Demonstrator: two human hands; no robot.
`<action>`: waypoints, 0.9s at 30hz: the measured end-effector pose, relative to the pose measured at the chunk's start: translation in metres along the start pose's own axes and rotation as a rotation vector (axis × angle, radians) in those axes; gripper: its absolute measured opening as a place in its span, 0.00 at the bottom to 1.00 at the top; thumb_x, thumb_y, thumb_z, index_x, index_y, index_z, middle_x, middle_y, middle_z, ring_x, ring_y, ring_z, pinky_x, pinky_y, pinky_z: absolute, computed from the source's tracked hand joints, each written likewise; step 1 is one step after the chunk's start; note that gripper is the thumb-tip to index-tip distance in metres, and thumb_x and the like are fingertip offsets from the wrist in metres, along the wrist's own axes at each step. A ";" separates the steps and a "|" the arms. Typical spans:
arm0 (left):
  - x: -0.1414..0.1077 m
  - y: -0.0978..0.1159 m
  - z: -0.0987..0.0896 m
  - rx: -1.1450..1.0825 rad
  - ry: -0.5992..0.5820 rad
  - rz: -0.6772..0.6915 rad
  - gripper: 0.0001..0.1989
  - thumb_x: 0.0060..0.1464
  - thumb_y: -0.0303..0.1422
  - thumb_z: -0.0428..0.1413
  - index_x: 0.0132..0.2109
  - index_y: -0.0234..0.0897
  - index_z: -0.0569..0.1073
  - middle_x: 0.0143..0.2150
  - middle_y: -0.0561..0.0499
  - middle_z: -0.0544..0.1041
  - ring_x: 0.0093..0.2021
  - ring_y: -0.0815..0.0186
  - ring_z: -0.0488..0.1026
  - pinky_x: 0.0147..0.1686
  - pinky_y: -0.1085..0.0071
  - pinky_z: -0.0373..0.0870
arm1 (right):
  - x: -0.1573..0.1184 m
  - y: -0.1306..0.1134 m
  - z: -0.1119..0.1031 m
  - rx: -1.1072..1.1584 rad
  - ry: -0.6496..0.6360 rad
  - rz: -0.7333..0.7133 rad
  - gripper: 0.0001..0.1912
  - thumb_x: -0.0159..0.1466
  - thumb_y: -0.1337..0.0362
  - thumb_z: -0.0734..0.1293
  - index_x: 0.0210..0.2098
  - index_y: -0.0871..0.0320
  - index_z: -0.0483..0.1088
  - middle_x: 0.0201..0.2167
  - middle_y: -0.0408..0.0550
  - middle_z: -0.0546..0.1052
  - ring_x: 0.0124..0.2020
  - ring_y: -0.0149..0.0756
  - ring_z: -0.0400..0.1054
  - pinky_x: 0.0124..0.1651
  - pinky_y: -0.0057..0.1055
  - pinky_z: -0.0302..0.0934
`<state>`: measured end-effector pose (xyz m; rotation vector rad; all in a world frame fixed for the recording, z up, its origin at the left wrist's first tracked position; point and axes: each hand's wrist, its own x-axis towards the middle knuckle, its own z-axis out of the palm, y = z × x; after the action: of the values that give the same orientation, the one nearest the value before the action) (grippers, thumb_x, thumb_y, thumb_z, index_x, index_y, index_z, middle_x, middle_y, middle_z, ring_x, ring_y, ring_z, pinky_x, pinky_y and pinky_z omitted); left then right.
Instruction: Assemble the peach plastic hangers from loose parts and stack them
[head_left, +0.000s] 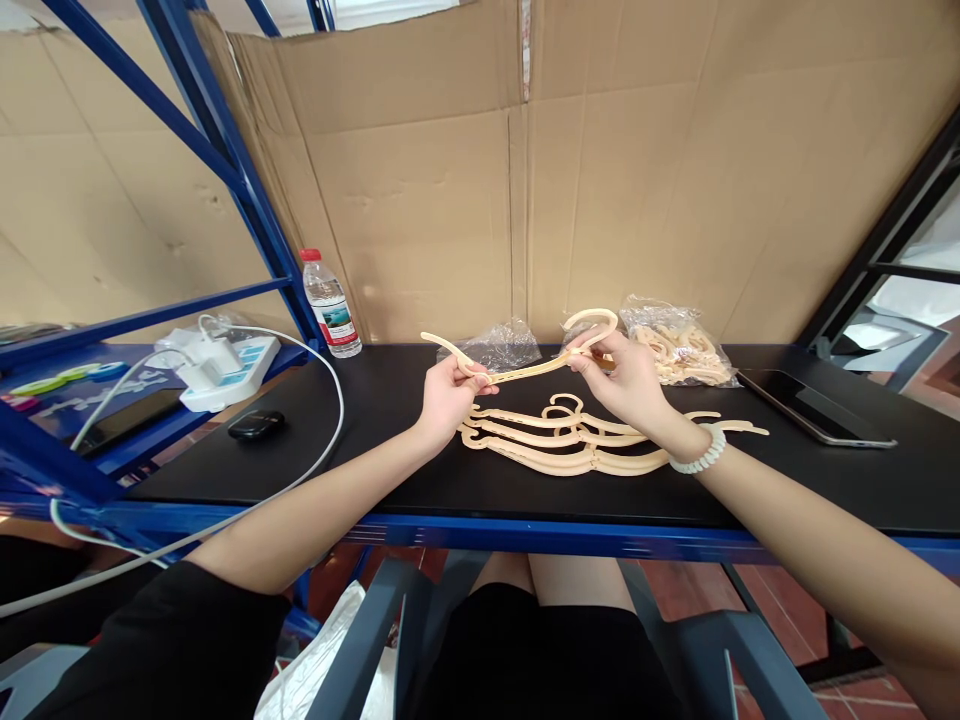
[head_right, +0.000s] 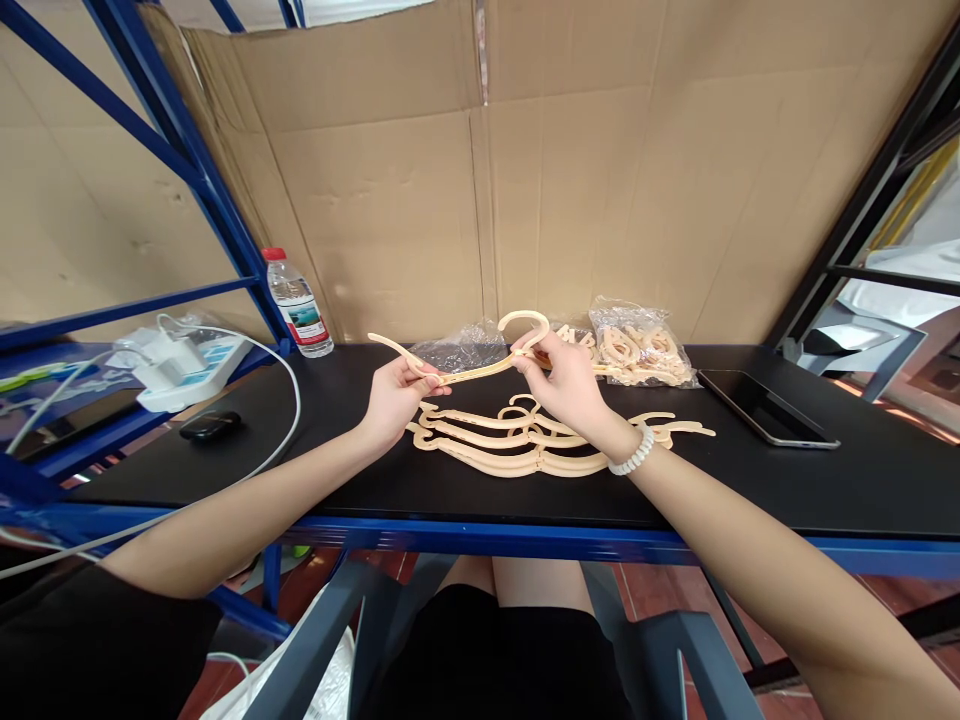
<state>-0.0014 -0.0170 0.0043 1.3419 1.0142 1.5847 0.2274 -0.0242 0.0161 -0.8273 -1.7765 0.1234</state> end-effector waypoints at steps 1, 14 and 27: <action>0.001 -0.001 0.000 0.000 0.007 0.005 0.06 0.44 0.19 0.59 0.28 0.31 0.71 0.23 0.53 0.77 0.23 0.67 0.77 0.31 0.69 0.78 | 0.000 -0.001 0.000 0.004 -0.006 0.013 0.04 0.62 0.64 0.65 0.36 0.57 0.70 0.28 0.46 0.76 0.30 0.38 0.71 0.32 0.34 0.63; 0.000 0.002 -0.002 0.062 -0.225 0.061 0.10 0.47 0.32 0.64 0.35 0.32 0.73 0.30 0.51 0.77 0.28 0.66 0.79 0.32 0.71 0.77 | 0.005 0.011 -0.006 0.054 0.007 0.158 0.08 0.62 0.59 0.66 0.37 0.57 0.69 0.34 0.50 0.79 0.33 0.40 0.74 0.38 0.37 0.68; 0.000 0.013 -0.005 0.111 -0.099 0.070 0.12 0.38 0.24 0.62 0.35 0.33 0.73 0.22 0.58 0.73 0.20 0.71 0.72 0.24 0.73 0.70 | 0.016 0.011 -0.025 -0.086 -0.363 0.160 0.17 0.63 0.49 0.66 0.32 0.57 0.68 0.25 0.45 0.74 0.26 0.36 0.68 0.31 0.33 0.60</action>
<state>-0.0073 -0.0217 0.0163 1.5311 1.0174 1.5153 0.2519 -0.0145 0.0327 -1.0607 -2.0623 0.3216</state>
